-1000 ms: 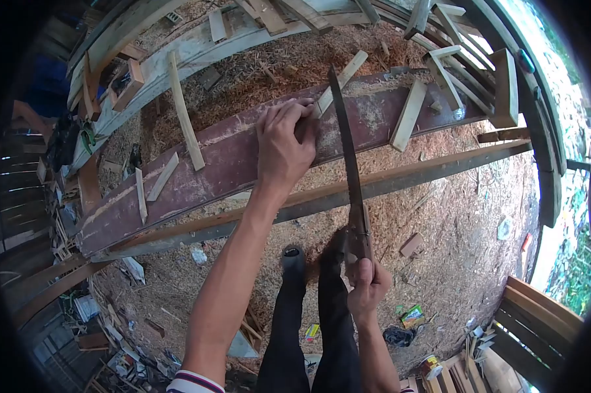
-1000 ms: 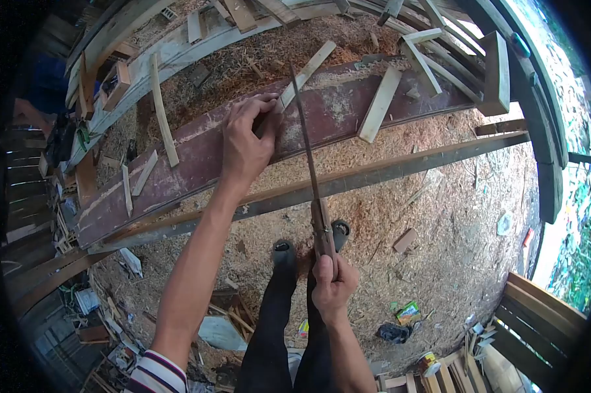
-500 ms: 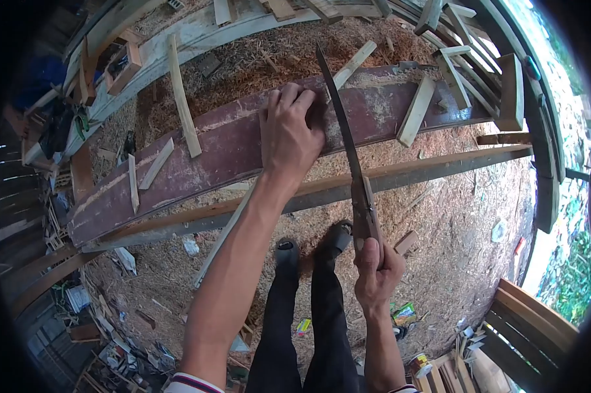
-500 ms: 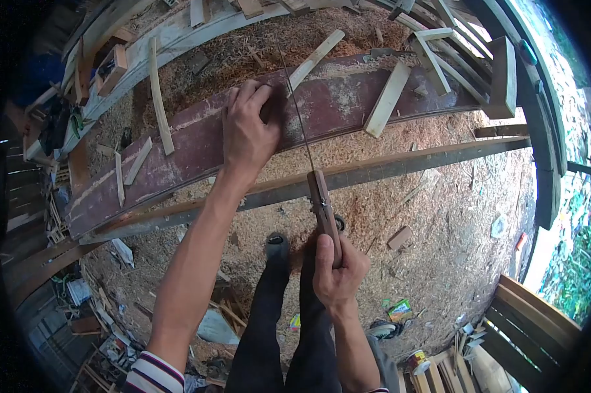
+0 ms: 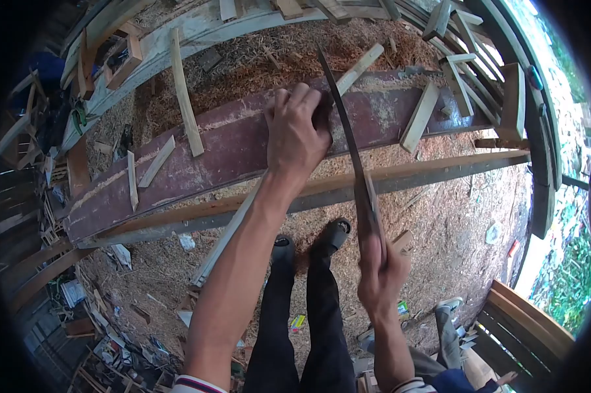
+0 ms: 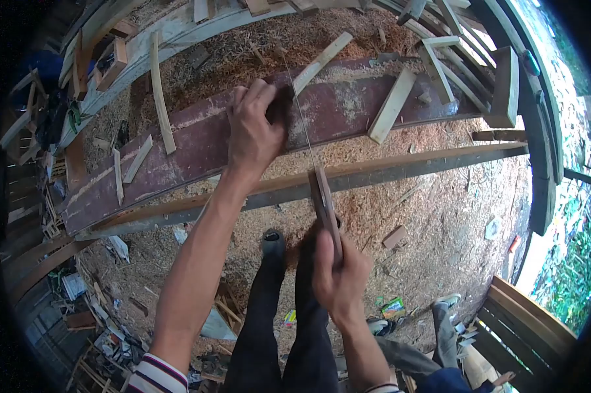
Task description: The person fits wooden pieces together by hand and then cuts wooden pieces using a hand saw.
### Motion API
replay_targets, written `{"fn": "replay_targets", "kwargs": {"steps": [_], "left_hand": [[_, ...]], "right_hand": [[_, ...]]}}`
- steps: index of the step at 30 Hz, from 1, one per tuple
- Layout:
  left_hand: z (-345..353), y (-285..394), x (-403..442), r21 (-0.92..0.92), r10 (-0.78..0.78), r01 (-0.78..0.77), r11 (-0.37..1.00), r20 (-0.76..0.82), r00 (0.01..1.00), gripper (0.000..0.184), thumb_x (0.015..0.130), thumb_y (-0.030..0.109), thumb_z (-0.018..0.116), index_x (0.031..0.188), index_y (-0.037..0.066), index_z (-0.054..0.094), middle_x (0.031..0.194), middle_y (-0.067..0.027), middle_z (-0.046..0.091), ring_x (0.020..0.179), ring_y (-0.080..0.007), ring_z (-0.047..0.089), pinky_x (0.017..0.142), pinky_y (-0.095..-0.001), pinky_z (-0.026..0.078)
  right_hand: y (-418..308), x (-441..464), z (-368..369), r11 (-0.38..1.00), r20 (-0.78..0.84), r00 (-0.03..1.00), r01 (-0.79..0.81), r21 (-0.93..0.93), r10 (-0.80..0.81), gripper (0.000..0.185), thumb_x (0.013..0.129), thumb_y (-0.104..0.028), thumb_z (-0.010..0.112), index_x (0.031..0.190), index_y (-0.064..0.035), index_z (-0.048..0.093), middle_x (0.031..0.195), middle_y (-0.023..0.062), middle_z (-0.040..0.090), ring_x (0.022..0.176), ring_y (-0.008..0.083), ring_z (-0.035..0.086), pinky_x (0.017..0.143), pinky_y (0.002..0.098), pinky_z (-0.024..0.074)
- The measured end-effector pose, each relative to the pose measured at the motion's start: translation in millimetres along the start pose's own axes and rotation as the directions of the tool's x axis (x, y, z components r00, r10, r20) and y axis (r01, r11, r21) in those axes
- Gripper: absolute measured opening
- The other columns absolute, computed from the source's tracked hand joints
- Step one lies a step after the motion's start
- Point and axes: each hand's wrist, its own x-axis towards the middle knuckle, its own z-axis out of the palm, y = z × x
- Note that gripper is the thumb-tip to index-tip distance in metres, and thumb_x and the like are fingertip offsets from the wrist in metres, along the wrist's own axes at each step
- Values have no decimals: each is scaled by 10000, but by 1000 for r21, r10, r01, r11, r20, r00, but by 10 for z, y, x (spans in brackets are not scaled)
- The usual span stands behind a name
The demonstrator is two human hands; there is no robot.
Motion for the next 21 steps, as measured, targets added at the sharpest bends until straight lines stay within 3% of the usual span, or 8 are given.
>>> {"fn": "replay_targets", "kwargs": {"steps": [1, 4, 10, 12, 16, 18, 21], "left_hand": [[-14, -12, 28, 1, -2, 2, 1000, -8, 1000, 159, 799, 102, 670, 927, 15, 636, 981, -95, 564, 965, -280, 513, 941, -446, 380], [-3, -27, 15, -66, -52, 58, 996, 84, 995, 147, 822, 128, 675, 910, 18, 632, 952, -92, 550, 936, -272, 499, 914, -444, 383], [22, 19, -18, 14, 80, -80, 997, -18, 997, 106, 860, 128, 650, 902, 32, 633, 930, -82, 534, 935, -265, 492, 888, -430, 375], [44, 26, -10, 37, 82, -80, 996, -77, 994, 143, 889, 169, 626, 898, 29, 601, 911, -97, 518, 883, -286, 486, 813, -432, 361], [5, 14, 26, 40, 67, -66, 997, -29, 997, 146, 884, 168, 626, 902, 27, 591, 931, -106, 518, 905, -301, 484, 834, -437, 358], [-27, 30, 10, 40, 49, -51, 998, 52, 997, 163, 854, 141, 636, 973, 32, 621, 984, -86, 528, 994, -288, 487, 914, -446, 354], [7, 38, 7, 54, 33, -33, 998, 0, 999, 164, 837, 125, 640, 975, 39, 618, 985, -90, 533, 999, -286, 489, 921, -446, 350]], "right_hand": [[-11, -67, -34, 998, 9, 999, -52, 34, 51, 479, 997, -341, 514, 698, 31, 554, 532, 14, 470, 502, 75, 435, 460, 291, 306], [-123, 29, -107, 987, 65, 987, -145, -63, 149, 475, 994, -341, 516, 705, 33, 556, 527, 15, 474, 497, 72, 437, 454, 290, 306], [-118, -58, -255, 994, 84, 991, -100, -54, 104, 437, 995, -329, 514, 738, 18, 584, 519, 11, 470, 487, 72, 433, 456, 293, 320], [-121, -87, -178, 992, 64, 991, -114, -57, 117, 400, 996, -305, 514, 779, 18, 604, 528, 22, 474, 493, 76, 446, 466, 287, 332], [20, -97, -187, 993, 91, 991, -95, -69, 101, 382, 996, -303, 517, 795, 11, 603, 532, 16, 485, 495, 83, 465, 476, 274, 347], [-29, -142, -179, 994, 71, 991, -108, -30, 110, 387, 997, -307, 517, 792, 11, 601, 536, 16, 487, 496, 82, 464, 475, 273, 345], [-214, -118, -165, 989, 59, 987, -148, 20, 146, 402, 999, -313, 516, 785, 16, 602, 546, 12, 498, 500, 76, 465, 472, 272, 340]]}}
